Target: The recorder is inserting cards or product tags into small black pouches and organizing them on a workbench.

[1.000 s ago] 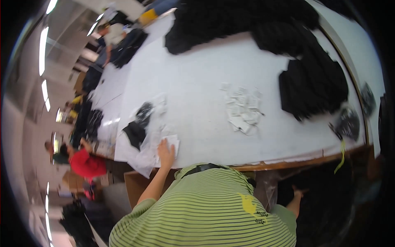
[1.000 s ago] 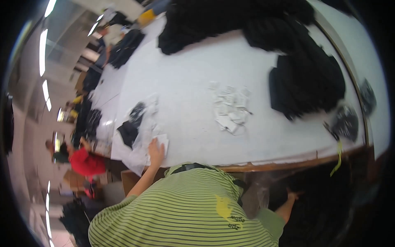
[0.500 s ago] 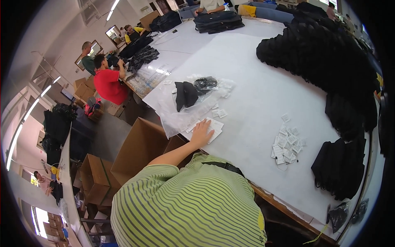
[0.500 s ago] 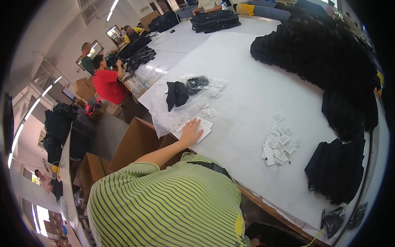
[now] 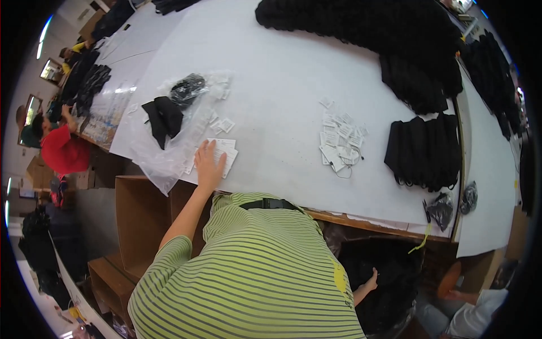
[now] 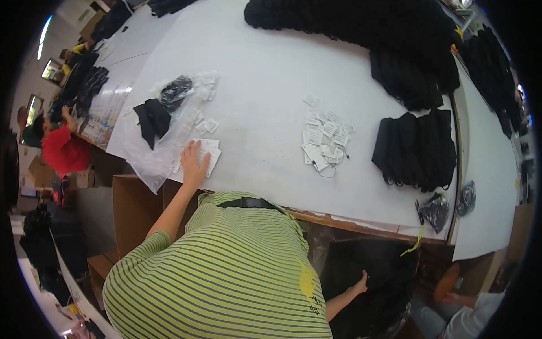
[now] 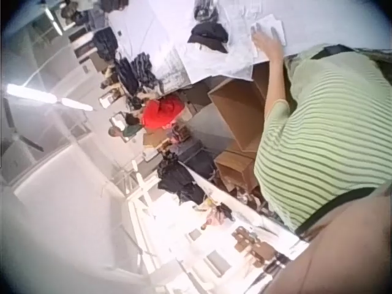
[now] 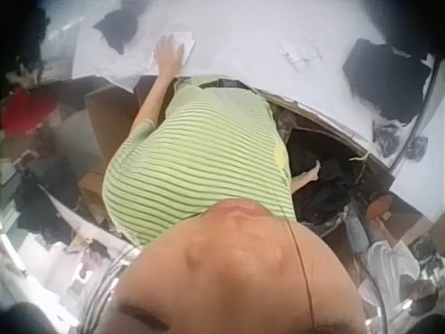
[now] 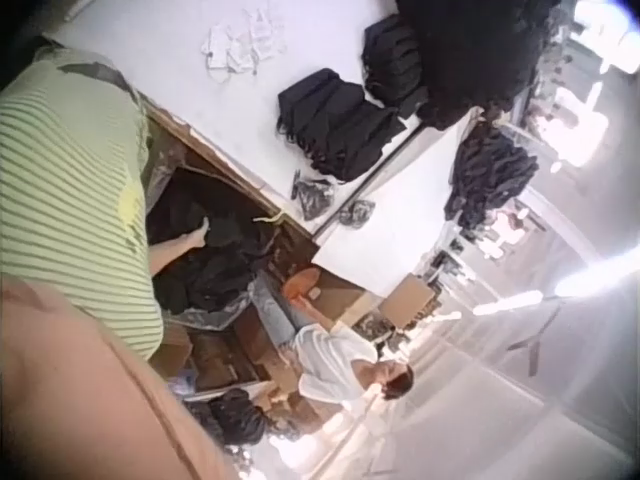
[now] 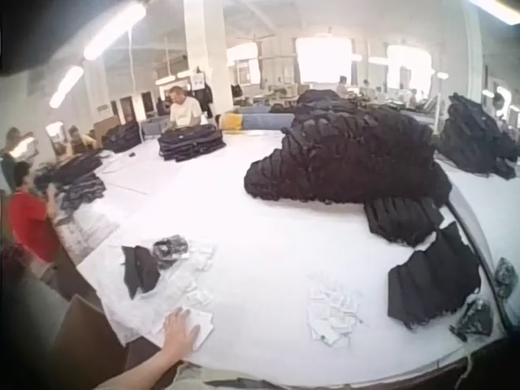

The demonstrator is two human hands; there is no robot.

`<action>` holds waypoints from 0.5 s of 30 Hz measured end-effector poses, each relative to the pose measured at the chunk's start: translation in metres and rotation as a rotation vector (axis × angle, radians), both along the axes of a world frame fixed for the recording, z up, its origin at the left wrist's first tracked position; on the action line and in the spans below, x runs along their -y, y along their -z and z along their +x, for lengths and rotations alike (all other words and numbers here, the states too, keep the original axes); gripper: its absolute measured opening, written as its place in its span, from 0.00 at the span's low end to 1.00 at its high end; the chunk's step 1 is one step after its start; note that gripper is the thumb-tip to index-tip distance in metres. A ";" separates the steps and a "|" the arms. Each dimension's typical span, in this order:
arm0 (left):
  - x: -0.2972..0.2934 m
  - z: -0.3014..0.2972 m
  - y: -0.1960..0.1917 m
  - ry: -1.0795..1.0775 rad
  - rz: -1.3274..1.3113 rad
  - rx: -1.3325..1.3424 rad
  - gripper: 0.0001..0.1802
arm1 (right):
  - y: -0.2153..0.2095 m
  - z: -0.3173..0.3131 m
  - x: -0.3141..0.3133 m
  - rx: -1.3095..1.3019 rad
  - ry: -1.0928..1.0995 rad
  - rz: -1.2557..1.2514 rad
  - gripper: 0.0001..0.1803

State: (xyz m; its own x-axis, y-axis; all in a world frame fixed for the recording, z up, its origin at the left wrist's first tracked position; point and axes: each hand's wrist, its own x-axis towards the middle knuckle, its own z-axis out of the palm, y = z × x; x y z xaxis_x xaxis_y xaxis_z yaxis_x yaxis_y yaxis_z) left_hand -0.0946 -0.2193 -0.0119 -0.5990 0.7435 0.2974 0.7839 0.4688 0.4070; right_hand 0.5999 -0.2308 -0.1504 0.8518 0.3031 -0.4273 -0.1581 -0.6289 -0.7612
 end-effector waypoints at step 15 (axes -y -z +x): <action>-0.007 0.004 -0.009 -0.030 -0.020 0.044 0.28 | -0.316 -0.213 -0.126 -0.357 -0.423 0.841 0.28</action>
State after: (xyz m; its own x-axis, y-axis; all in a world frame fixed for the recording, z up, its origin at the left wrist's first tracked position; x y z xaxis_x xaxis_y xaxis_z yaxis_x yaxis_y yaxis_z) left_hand -0.0910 -0.2126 -0.0027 -0.6335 0.7304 0.2555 0.7507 0.5001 0.4316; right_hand 0.3864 -0.1045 0.1653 0.4682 0.8717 -0.1446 -0.3511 0.0334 -0.9358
